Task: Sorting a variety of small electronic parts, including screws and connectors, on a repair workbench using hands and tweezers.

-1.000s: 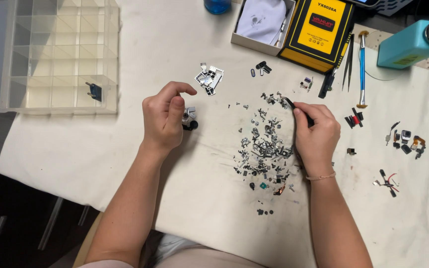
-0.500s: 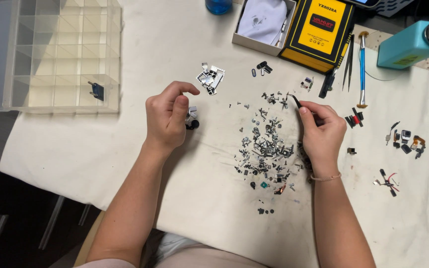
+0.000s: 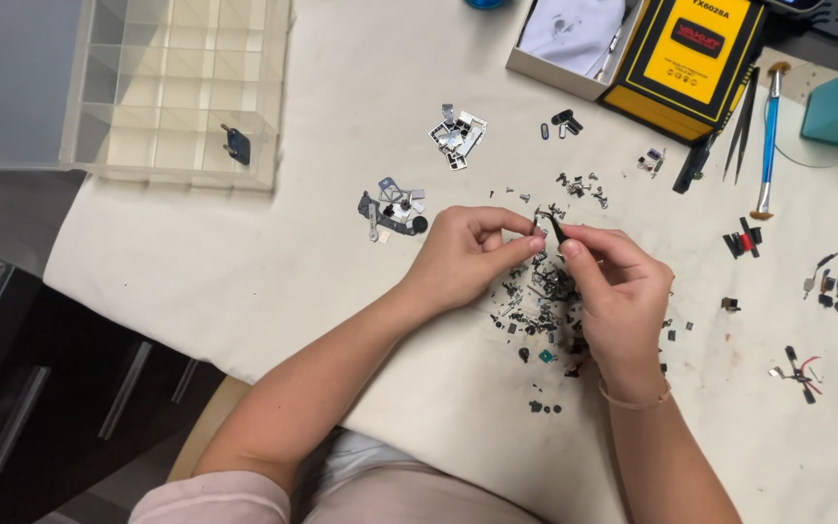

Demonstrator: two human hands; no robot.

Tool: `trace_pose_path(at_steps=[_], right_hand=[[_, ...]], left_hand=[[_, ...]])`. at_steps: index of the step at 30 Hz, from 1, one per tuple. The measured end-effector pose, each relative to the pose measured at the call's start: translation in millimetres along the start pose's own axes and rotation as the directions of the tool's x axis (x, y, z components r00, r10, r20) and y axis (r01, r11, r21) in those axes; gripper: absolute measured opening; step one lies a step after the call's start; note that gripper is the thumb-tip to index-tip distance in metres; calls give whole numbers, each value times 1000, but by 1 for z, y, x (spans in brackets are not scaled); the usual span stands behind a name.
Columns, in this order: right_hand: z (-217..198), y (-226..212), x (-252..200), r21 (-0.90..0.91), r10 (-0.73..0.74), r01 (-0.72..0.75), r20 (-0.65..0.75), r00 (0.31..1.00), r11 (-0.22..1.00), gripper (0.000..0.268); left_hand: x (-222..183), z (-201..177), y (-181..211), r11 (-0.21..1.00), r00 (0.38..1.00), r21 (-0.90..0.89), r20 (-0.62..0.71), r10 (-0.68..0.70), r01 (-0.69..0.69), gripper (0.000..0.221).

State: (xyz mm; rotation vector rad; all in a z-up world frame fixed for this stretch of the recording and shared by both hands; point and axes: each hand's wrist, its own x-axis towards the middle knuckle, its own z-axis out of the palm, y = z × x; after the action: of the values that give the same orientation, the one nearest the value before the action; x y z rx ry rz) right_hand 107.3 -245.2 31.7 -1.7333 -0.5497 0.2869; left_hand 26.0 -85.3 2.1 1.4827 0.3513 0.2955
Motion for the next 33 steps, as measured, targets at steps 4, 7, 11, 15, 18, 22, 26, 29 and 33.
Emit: trace_pose_path(at_steps=[4,7,11,15,18,22,26,29,33], right_hand=[[-3,5,0,-3,-5,5,-16,1000,1000,14],[-6,8,0,-11,-15,15,-24,1000,1000,13],[-6,5,0,-38,-33,32,-24,999,999,13],[-6,1,-2,-67,-53,52,-18,998,996,13],[-7,4,-2,-72,-67,66,-18,998,995,13],[-7,4,-2,-107,-99,96,-20,995,990,12],[-6,1,-3,-160,-170,163,-27,985,974,12],[-7,2,-3,-167,-175,168,-28,984,972,12],[-11,7,-1,-145,-158,151,-34,987,978,11]], left_hand=[[0,-2,-1,1000,1000,-20,-8,23,-23,13],[0,-5,6,999,999,-22,-17,48,-48,12],[-2,-8,18,996,998,-70,-17,60,-61,12],[-2,-9,26,993,999,-103,6,54,-53,13],[-2,-10,30,991,998,-128,22,50,-47,15],[-1,-11,34,987,998,-153,39,51,-45,18],[-2,-12,30,982,997,-187,54,46,-35,21],[-3,-11,29,979,997,-203,68,43,-29,21],[-4,-16,23,986,994,-164,102,51,-34,30]])
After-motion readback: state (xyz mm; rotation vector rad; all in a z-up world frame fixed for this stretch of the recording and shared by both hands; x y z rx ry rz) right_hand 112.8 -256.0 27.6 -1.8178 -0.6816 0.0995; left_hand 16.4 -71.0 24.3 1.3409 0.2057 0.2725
